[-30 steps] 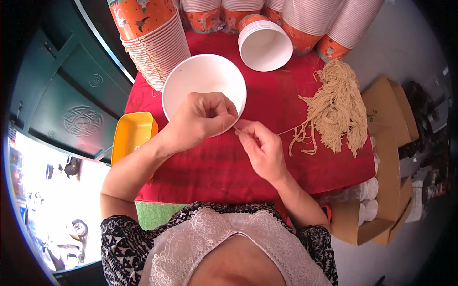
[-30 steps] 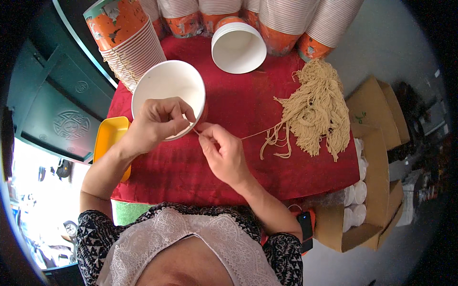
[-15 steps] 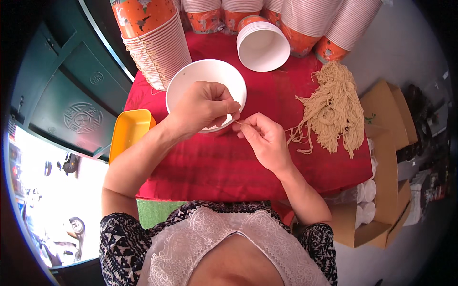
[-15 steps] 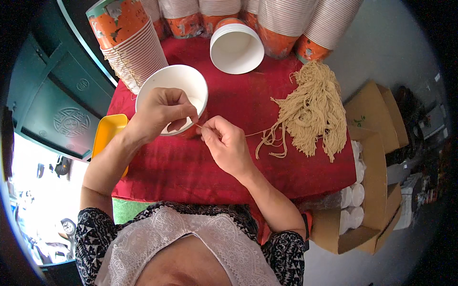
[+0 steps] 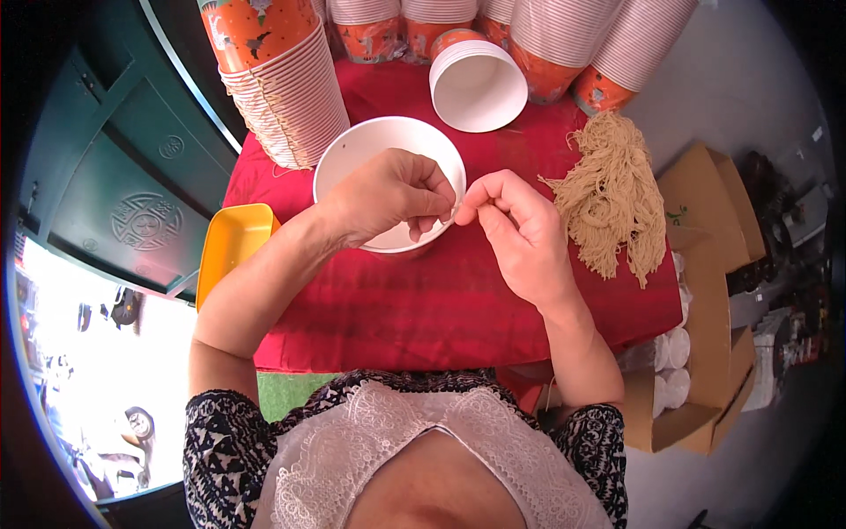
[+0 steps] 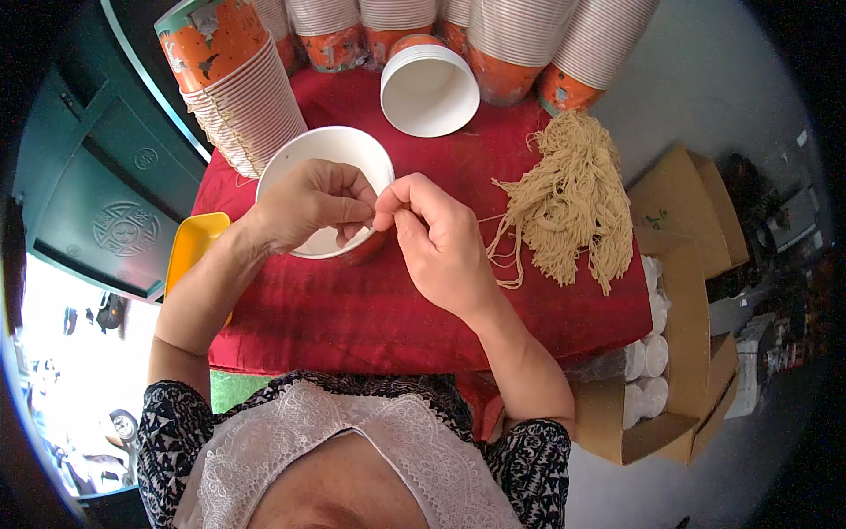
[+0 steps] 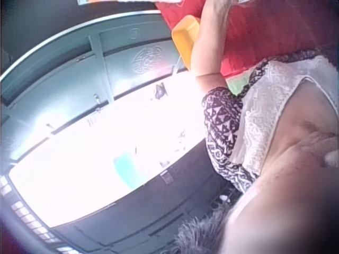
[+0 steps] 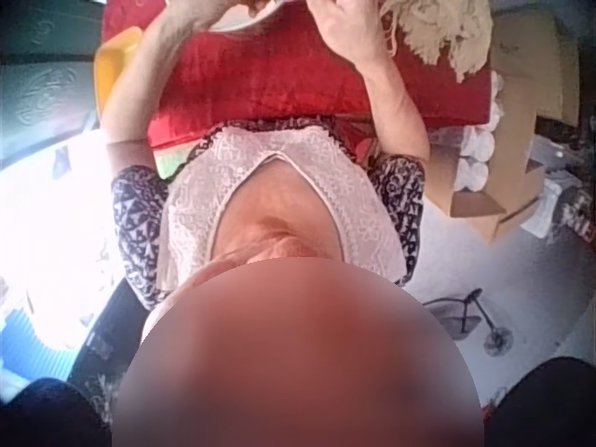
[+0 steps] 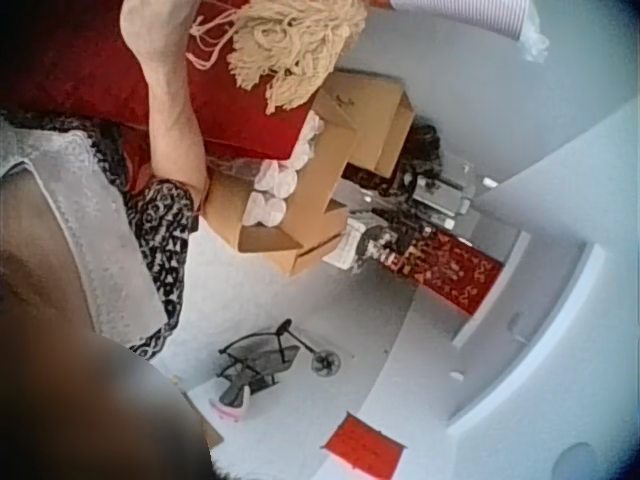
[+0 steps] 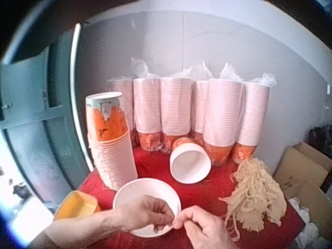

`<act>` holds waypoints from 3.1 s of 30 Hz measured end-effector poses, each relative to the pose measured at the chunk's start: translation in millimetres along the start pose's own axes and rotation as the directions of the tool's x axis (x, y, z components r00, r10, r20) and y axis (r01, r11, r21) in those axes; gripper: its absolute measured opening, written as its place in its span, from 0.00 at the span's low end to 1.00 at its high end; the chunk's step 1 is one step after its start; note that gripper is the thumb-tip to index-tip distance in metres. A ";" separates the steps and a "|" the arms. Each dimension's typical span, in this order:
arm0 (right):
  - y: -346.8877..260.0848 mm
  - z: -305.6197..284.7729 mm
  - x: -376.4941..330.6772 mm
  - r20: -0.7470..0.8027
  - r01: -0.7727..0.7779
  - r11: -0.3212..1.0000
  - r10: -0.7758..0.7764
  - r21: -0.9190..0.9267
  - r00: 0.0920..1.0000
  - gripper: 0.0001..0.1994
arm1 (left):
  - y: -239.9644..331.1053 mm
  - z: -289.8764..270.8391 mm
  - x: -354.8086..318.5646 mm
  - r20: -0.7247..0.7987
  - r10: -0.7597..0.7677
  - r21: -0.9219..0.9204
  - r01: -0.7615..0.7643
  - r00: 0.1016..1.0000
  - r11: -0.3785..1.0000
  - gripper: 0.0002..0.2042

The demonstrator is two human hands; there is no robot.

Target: Threading string through pre-punched holes in paper buckets for packaging.

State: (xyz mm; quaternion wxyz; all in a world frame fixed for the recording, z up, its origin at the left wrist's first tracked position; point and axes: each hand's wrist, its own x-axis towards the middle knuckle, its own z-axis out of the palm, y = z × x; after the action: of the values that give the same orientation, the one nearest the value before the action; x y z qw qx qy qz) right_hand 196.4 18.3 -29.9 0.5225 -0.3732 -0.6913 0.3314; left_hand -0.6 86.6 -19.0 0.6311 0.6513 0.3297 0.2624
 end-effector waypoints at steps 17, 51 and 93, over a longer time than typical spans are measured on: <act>1.0 -1.2 19.6 0.114 0.184 0.979 -0.174 -0.083 0.978 0.08 | -10.1 3.9 1.5 0.061 0.102 -0.049 -0.099 0.993 0.994 0.04; 23.8 0.1 -6.7 -0.048 0.315 0.865 -0.361 -0.390 0.932 0.05 | -6.6 9.5 -1.1 0.006 0.039 -0.007 -0.039 0.999 0.999 0.05; 33.4 4.8 -14.7 -0.006 0.031 0.996 -0.032 -0.085 0.999 0.04 | -14.3 34.1 -23.0 -0.047 0.570 0.752 -0.346 0.820 0.560 0.06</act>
State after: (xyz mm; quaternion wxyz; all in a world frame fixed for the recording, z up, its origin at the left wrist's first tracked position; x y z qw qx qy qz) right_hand 200.0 22.1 -66.3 0.5139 -0.3855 -0.7086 0.2919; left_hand 9.0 46.7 -33.7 0.1805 0.8613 0.3089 0.3607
